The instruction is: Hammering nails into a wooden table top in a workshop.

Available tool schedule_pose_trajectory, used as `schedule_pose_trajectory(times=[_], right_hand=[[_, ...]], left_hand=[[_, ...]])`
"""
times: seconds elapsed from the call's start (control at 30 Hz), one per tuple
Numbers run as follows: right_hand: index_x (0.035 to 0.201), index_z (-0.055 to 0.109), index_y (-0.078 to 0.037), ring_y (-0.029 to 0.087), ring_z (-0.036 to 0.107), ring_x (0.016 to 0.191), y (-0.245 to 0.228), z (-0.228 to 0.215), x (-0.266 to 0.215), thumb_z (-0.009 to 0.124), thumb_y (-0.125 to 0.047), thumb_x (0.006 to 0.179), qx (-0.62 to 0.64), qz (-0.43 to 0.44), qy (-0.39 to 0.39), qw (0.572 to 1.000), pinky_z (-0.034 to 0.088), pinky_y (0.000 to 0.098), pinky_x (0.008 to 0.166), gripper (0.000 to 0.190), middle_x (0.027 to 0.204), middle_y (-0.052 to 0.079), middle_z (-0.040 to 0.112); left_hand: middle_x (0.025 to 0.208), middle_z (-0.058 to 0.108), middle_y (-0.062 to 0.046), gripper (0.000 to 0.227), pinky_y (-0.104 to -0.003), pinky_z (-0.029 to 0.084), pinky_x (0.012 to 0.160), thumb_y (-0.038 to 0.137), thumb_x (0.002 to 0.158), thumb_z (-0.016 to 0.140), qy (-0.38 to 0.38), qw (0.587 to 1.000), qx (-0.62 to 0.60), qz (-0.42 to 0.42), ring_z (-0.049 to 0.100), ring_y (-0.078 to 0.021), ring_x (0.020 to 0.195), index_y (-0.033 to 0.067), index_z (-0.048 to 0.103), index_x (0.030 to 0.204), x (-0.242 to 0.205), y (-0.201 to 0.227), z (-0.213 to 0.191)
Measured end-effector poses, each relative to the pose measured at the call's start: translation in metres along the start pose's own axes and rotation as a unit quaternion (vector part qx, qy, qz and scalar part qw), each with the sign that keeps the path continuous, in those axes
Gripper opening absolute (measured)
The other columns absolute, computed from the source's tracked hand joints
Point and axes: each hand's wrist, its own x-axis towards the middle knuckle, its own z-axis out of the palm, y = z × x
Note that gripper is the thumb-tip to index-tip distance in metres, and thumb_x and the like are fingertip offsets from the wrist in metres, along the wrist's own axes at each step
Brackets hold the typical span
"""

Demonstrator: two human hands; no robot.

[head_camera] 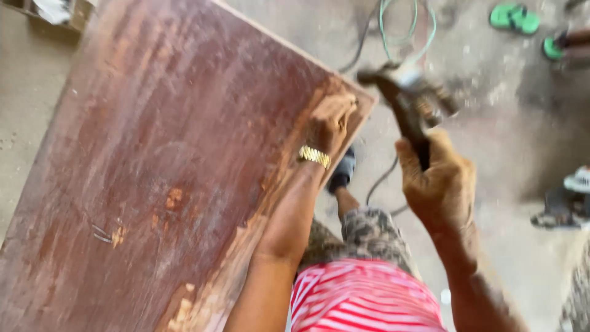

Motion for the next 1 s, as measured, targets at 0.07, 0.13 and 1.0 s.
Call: schedule_pose_trajectory(times=[0.07,0.13,1.0], right_hand=[[0.103,0.067,-0.005,0.018,0.061,0.060,-0.003,-0.013,-0.011,0.072,-0.027,0.106,0.048,0.025,-0.009,0.998,0.046,0.0359,0.054,0.023,0.072,0.008,0.065],[0.103,0.066,-0.004,0.014,0.058,0.059,-0.006,-0.017,0.001,0.069,-0.027,0.110,0.107,0.012,0.009,0.994,0.045,0.0335,0.053,0.024,0.071,0.004,0.063],[0.088,0.062,-0.005,0.007,0.054,0.053,0.019,0.003,-0.016,0.066,-0.038,0.103,0.205,0.216,-0.065,0.953,0.042,0.0279,0.045,0.036,0.062,0.001,0.058]], left_hand=[[0.101,0.075,-0.010,0.011,-0.036,0.060,0.086,0.008,0.094,0.074,-0.021,1.000,-0.015,-0.008,0.073,-0.0250,0.096,0.0057,0.074,0.105,-0.006,0.008,-0.004],[0.102,0.075,-0.011,0.012,-0.036,0.060,0.085,0.006,0.094,0.074,-0.010,1.000,-0.017,0.017,0.072,-0.0260,0.095,0.0038,0.074,0.105,0.015,-0.002,-0.003],[0.099,0.076,-0.007,0.015,-0.030,0.061,0.076,0.006,0.092,0.077,-0.004,0.996,-0.077,-0.050,0.074,-0.0179,0.088,0.0084,0.074,0.107,0.008,-0.005,0.000]])
